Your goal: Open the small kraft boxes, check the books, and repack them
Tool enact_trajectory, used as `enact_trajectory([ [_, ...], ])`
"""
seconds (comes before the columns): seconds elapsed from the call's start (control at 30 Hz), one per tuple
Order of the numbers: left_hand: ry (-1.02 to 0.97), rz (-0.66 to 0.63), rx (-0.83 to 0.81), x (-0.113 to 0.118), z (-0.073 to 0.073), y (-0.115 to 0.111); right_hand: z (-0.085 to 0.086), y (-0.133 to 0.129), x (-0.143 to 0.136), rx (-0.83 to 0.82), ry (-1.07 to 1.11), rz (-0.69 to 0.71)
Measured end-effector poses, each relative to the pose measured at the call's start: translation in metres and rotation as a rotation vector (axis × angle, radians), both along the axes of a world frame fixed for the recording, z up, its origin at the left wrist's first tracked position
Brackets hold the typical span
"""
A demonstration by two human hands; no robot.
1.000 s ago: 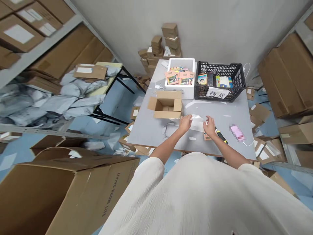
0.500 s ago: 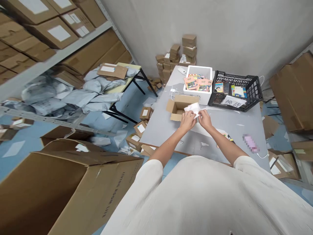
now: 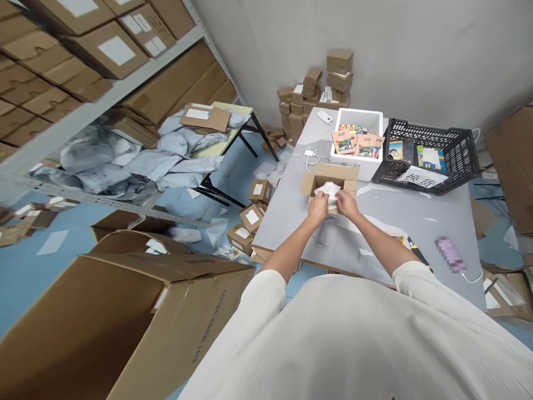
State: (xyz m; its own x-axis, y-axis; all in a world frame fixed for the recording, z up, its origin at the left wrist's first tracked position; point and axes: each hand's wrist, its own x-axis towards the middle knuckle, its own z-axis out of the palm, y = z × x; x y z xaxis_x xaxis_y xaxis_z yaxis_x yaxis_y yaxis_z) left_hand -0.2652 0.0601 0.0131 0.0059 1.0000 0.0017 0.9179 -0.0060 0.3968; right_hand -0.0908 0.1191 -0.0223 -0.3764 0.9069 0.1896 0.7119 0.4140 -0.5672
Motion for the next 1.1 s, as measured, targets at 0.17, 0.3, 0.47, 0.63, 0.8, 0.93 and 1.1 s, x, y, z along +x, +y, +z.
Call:
enact_trajectory([
  [0.17,-0.030,-0.094,0.002,0.002,-0.008,0.015,-0.004,0.008,0.006,0.036,-0.075,-0.107],
  [0.3,-0.001,-0.128,-0.075,0.004,-0.012,0.029,-0.005,0.010,0.008,-0.019,-0.076,-0.022],
  [0.47,-0.001,-0.101,-0.059,0.007,-0.010,0.038,-0.004,0.008,0.015,0.008,-0.097,0.005],
  [0.63,-0.024,-0.126,0.050,0.014,-0.002,0.030,-0.007,0.005,0.025,0.018,-0.100,-0.003],
  [0.8,-0.065,-0.169,0.123,0.032,0.008,0.018,-0.006,-0.002,0.049,0.062,-0.093,-0.025],
  [0.93,-0.094,-0.236,0.179,0.062,0.014,0.010,-0.001,-0.012,0.093,0.096,-0.108,-0.041],
  [1.1,-0.123,-0.379,0.194,0.120,0.013,-0.002,-0.005,-0.031,0.170,0.062,-0.112,-0.164],
])
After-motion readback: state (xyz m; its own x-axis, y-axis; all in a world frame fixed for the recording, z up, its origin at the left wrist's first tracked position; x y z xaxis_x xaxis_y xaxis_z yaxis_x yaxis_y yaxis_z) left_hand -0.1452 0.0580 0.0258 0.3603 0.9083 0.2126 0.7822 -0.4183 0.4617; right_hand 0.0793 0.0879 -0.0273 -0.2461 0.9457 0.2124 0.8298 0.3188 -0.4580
